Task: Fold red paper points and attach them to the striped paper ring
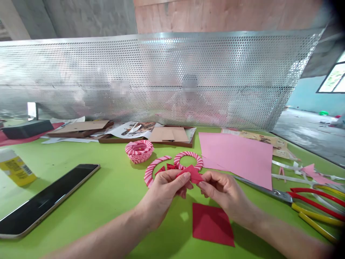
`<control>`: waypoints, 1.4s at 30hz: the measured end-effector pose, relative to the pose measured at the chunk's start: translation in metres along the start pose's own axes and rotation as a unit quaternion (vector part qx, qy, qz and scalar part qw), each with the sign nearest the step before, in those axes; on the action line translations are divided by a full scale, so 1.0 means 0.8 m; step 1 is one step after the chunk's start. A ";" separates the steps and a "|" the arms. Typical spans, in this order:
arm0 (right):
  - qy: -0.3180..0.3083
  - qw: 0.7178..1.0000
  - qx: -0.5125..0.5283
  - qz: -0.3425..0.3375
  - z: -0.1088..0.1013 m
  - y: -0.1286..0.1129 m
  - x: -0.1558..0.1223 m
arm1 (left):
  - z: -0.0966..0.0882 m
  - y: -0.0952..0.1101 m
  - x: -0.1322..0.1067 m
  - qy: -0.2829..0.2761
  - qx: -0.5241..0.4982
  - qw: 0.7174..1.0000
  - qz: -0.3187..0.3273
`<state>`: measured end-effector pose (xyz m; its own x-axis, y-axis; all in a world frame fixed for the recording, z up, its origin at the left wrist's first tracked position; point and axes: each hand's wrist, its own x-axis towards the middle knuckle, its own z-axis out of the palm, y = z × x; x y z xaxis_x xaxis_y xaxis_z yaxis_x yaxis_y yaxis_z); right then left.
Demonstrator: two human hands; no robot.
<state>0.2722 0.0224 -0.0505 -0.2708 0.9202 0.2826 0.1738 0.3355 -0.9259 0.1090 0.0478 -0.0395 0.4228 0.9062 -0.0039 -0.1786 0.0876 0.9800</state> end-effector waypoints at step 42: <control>0.090 0.803 -0.442 -0.390 -0.016 -0.001 -0.009 | 0.004 0.001 -0.004 -0.033 -0.058 0.997 -0.049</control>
<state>0.2861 0.0183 -0.0482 -0.4961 0.3474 0.7958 0.6428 0.7631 0.0676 0.1101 0.0438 -0.0381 0.5007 0.8617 -0.0820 -0.2329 0.2253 0.9460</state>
